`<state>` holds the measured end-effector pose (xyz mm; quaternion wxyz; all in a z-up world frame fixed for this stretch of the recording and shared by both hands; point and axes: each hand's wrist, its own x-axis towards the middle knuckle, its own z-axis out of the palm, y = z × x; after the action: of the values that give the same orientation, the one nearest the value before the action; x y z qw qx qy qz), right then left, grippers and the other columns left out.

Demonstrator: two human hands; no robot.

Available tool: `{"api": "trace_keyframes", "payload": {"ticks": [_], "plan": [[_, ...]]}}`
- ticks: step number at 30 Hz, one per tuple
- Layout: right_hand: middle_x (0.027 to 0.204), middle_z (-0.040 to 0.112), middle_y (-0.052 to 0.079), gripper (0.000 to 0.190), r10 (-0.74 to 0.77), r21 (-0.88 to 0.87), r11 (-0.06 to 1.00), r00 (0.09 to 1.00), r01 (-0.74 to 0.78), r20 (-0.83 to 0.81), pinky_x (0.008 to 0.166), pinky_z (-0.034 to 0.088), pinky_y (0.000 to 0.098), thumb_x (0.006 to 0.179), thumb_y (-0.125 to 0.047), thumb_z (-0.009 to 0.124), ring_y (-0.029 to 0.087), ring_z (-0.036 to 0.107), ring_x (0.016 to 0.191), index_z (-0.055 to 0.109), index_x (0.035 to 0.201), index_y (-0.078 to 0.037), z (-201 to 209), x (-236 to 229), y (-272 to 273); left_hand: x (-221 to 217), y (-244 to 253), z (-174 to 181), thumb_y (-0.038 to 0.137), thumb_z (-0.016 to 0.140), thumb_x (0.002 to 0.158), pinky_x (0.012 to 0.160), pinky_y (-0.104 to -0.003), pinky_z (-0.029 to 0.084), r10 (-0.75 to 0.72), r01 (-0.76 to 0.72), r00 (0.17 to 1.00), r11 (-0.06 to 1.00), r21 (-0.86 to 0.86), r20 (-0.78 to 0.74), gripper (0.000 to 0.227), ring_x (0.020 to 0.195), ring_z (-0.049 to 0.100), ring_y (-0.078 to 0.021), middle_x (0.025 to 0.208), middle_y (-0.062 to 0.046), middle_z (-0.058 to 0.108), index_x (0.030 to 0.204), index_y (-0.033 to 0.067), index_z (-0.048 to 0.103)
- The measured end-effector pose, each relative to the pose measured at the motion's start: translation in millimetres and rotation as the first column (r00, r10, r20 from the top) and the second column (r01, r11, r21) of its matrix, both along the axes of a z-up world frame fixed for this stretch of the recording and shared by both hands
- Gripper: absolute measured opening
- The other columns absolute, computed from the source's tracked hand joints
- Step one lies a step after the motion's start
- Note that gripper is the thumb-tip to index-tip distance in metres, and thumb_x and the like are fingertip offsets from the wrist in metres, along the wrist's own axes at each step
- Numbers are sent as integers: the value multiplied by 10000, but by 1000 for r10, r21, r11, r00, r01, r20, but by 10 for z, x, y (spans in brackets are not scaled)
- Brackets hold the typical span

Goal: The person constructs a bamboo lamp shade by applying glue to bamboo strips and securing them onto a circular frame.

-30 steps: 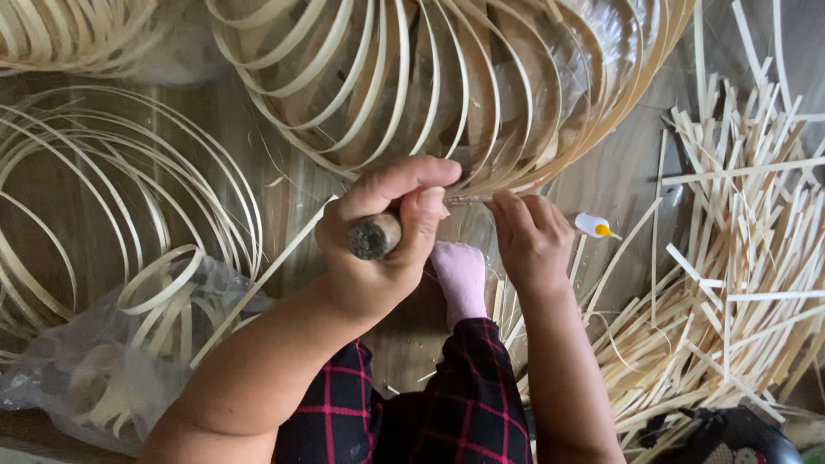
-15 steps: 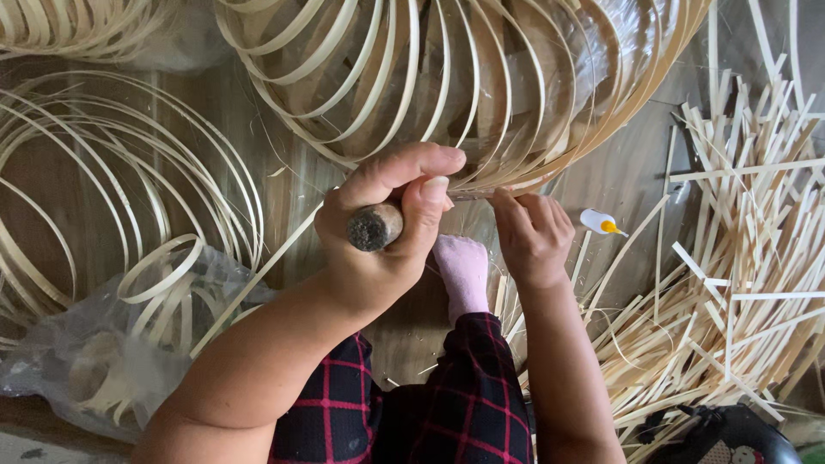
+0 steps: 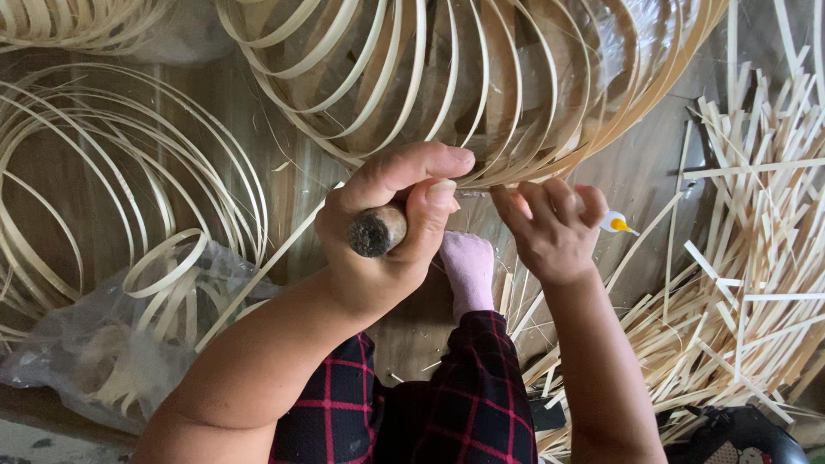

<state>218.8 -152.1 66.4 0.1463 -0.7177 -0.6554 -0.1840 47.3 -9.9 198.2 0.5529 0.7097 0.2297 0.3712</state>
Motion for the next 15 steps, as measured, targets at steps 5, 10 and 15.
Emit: {"api": "trace_keyframes", "payload": {"ticks": [5,10,15], "plan": [[1104,649,-66,352,20,-46,999,994,-26,-111,1095,310,485,921,-158,740,159,568,1147,773,1231,-322,60,16,49,-3,17,-25,78,587,1172,785,-194,652,-18,18,1000,1000,12,16,115,864,721,-75,1179,-87,727,1266,29,632],[1126,662,-74,342,6,-45,999,992,-12,-130,1093,296,482,927,-129,744,164,575,1183,775,1224,-296,60,-21,77,-25,9,-7,95,587,1185,794,-198,653,-17,17,1000,1000,22,-8,121,882,731,-88,1192,-91,722,1279,29,625],[1171,681,-59,270,-3,10,1000,983,5,-184,1099,293,482,946,-124,758,182,578,1204,781,1175,-267,-26,-70,100,25,23,-64,91,588,1157,707,-181,645,1,-4,999,999,54,43,152,790,724,-76,1148,-78,734,1296,50,634]]}}
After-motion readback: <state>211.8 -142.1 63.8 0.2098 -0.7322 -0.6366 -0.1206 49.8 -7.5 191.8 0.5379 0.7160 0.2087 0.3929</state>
